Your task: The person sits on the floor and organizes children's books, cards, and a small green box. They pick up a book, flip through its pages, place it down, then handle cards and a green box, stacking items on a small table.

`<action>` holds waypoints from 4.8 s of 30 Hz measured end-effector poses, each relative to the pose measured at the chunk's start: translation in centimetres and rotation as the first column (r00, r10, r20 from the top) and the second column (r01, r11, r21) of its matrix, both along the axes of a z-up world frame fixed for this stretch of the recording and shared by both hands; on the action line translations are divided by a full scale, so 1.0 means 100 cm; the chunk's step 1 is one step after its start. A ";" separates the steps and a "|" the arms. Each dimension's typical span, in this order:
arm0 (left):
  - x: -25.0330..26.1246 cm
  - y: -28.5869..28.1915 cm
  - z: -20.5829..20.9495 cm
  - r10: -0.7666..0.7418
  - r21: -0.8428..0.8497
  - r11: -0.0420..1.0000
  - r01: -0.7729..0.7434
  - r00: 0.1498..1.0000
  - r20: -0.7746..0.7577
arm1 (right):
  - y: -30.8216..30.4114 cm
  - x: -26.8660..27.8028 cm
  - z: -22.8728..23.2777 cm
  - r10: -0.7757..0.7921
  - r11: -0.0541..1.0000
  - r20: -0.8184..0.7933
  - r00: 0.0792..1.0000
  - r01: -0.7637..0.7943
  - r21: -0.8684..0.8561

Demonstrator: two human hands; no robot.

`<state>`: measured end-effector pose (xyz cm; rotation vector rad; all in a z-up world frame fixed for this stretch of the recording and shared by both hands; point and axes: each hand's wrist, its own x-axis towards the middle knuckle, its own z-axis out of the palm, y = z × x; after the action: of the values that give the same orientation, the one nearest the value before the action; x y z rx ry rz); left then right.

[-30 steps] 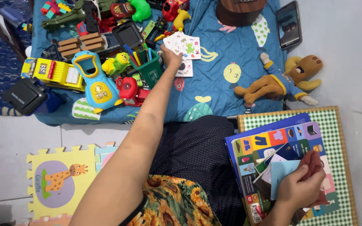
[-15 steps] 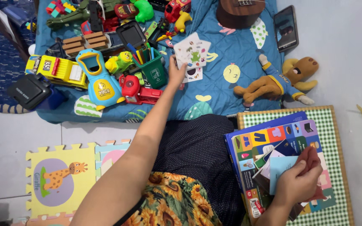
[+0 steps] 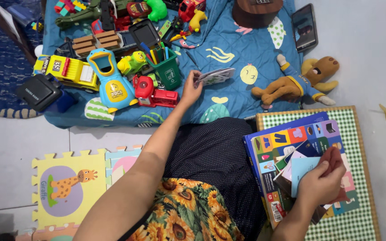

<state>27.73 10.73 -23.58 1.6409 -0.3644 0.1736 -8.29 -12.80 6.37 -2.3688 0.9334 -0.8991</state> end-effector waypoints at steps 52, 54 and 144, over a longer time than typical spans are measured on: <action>-0.125 -0.040 0.181 -0.880 -0.916 0.374 0.143 0.367 -0.302 | 0.011 -0.051 0.055 0.048 0.989 -0.181 0.982 -0.072 -0.126; -0.146 -0.055 0.201 -0.878 -0.885 0.410 0.219 0.357 -0.318 | 0.023 -0.044 0.053 0.197 0.970 0.094 0.976 -0.208 0.126; -0.276 -0.087 0.244 -0.906 -0.887 0.085 0.455 -0.335 -0.259 | 0.084 -0.066 0.066 0.474 0.841 0.084 0.876 -0.479 0.251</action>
<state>0.11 2.02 0.83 0.3998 -0.4435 -1.6324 -14.93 -4.40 13.02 -2.2000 0.3832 -0.5553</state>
